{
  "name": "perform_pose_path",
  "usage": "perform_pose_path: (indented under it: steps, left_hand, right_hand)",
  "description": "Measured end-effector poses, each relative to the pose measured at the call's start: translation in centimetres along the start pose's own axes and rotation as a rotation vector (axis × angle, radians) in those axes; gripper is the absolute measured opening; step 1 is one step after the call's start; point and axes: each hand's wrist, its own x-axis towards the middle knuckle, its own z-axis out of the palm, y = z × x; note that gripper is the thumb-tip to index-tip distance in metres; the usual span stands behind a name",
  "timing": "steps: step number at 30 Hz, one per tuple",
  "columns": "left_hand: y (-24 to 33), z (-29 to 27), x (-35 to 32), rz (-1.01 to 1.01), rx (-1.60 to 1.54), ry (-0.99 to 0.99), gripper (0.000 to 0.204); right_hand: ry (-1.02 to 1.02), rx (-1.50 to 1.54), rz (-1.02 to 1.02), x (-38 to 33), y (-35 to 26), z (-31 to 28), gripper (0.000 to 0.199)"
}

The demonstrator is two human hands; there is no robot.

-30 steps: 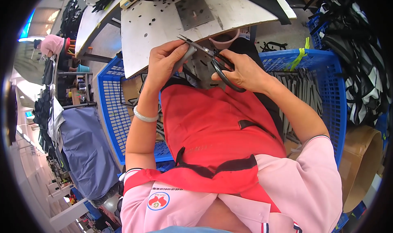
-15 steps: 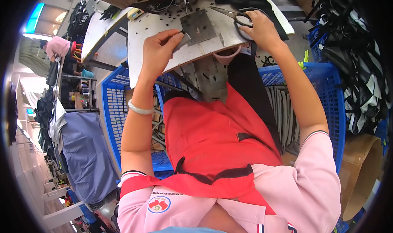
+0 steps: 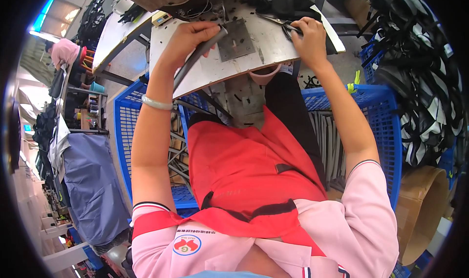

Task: Manually assembling and preparing material components on a workbench.

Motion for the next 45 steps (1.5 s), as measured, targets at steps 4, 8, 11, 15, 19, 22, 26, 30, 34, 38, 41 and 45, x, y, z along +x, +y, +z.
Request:
perform_pose_path:
  steps: [4, 8, 11, 15, 19, 22, 26, 30, 34, 38, 41, 45]
  left_hand:
    - [-2.6, 3.4, -4.1, 0.088, -0.032, 0.004, 0.023]
    - [-3.2, 9.2, -7.9, 0.37, 0.074, -0.227, 0.021]
    - [-5.2, 7.9, -9.9, 0.18, 0.051, -0.188, 0.026]
    - [-11.1, 3.7, -13.2, -0.041, 0.356, -0.213, 0.035]
    - [-14.1, 3.9, -14.4, 0.019, 0.358, -0.27, 0.029]
    - [-13.9, 4.8, -14.9, -0.162, 0.194, -0.34, 0.025]
    - [-10.0, 5.4, -15.0, -0.194, 0.132, -0.364, 0.022]
    - [-7.0, 5.8, -13.6, -0.138, 0.059, -0.402, 0.021]
    - [-5.1, 6.2, -12.9, -0.113, 0.0, -0.33, 0.021]
    - [-4.1, 6.6, -11.9, -0.117, -0.083, -0.318, 0.023]
    - [-3.6, 5.8, -11.0, -0.1, -0.076, -0.258, 0.025]
    - [-0.8, 5.6, -9.8, 0.323, 0.551, 0.105, 0.023]
  right_hand:
    - [-0.413, 0.674, 0.179, -4.3, -12.4, -4.1, 0.027]
    - [-0.744, 1.357, 0.639, -10.4, -18.1, -4.8, 0.027]
    - [-0.623, 1.193, 0.851, -10.9, -16.9, -6.2, 0.024]
    - [-0.402, 1.352, 1.044, -9.2, -10.0, -9.2, 0.036]
    - [-0.67, 1.048, 1.105, -12.5, -3.6, -10.6, 0.046]
    - [-1.291, 0.318, 0.955, -12.7, -4.1, -12.1, 0.049]
    - [-1.0, 0.52, 0.426, -8.9, -10.9, -14.7, 0.025]
    - [-0.766, 0.508, -0.179, -6.9, -13.1, -12.3, 0.054]
    - [-1.036, 0.463, 0.054, -7.5, -13.1, -10.2, 0.038]
    - [-0.869, 0.386, -0.192, -4.8, -12.7, -9.3, 0.023]
    - [-0.76, 0.229, -0.303, -1.8, -11.6, -9.7, 0.024]
    - [-0.741, 0.137, -0.296, 0.8, -11.1, -9.4, 0.026]
